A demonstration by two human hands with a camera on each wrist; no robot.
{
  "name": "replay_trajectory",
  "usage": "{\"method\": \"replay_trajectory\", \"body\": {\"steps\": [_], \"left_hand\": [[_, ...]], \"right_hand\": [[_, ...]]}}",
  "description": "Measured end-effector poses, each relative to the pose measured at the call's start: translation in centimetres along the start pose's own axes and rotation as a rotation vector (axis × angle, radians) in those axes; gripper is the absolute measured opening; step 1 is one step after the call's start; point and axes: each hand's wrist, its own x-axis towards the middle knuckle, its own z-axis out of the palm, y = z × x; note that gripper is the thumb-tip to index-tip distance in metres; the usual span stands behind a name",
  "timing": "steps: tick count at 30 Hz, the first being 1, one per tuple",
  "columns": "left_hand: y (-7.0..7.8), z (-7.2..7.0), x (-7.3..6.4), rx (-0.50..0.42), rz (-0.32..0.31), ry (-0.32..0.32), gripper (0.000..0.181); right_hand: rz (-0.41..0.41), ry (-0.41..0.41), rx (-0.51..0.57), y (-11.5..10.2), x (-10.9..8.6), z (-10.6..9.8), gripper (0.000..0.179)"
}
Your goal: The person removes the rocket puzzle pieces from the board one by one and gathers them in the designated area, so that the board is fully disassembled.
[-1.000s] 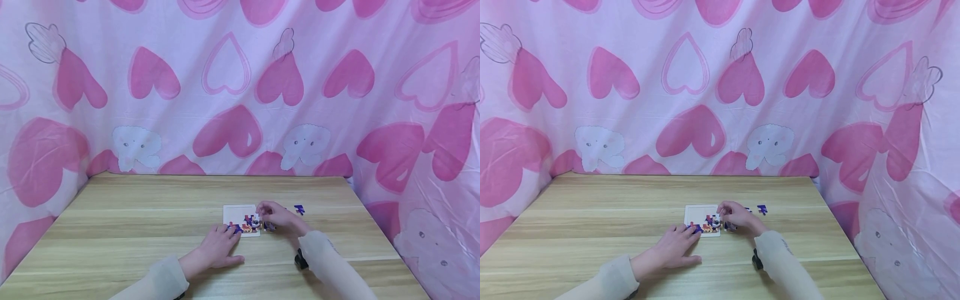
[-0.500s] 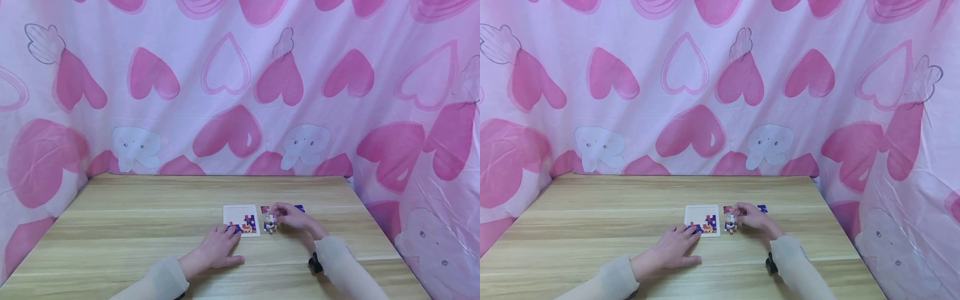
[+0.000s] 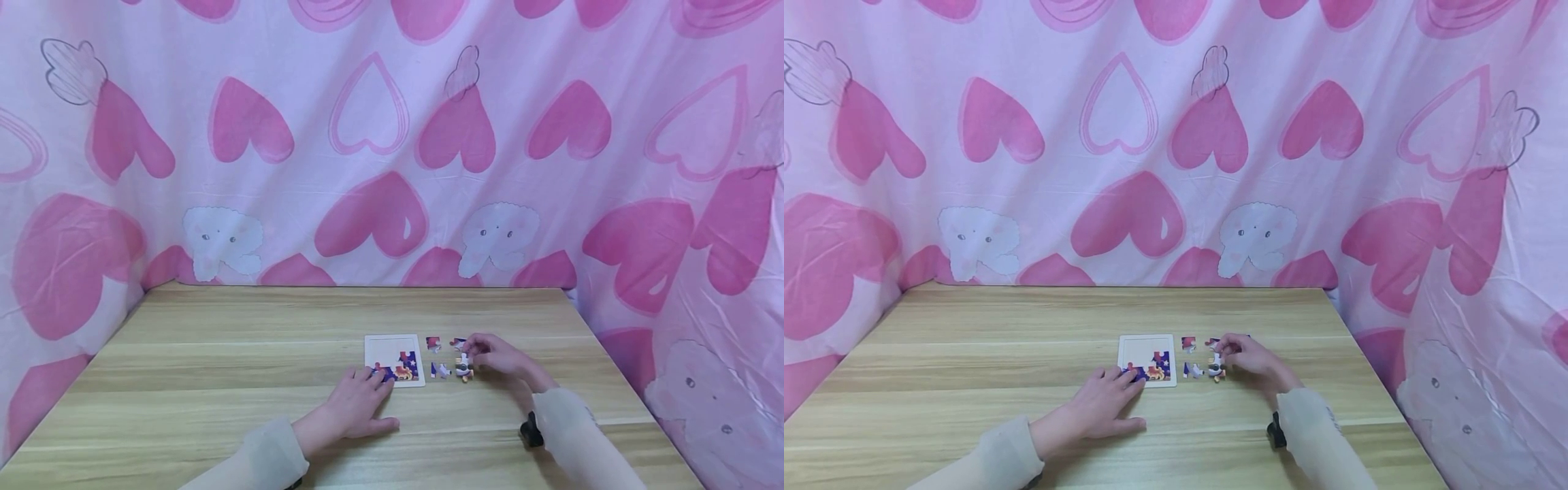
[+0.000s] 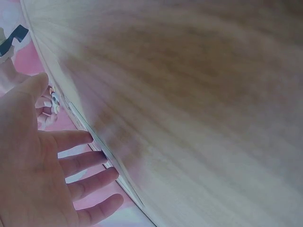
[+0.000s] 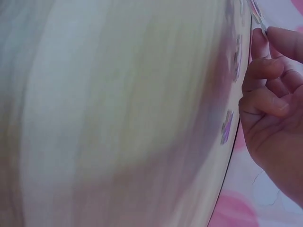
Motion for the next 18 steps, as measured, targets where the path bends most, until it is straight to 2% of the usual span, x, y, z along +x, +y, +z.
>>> {"method": "replay_trajectory", "body": {"steps": [8, 18], "left_hand": [[0.02, -0.05, -0.03, -0.006, -0.001, 0.000, 0.076], [-0.02, -0.14, 0.02, -0.012, 0.001, -0.008, 0.076]], "right_hand": [[0.043, -0.014, -0.002, 0.64, -0.28, -0.53, 0.022], [0.073, 0.008, -0.040, 0.68, -0.31, -0.63, 0.021]]}}
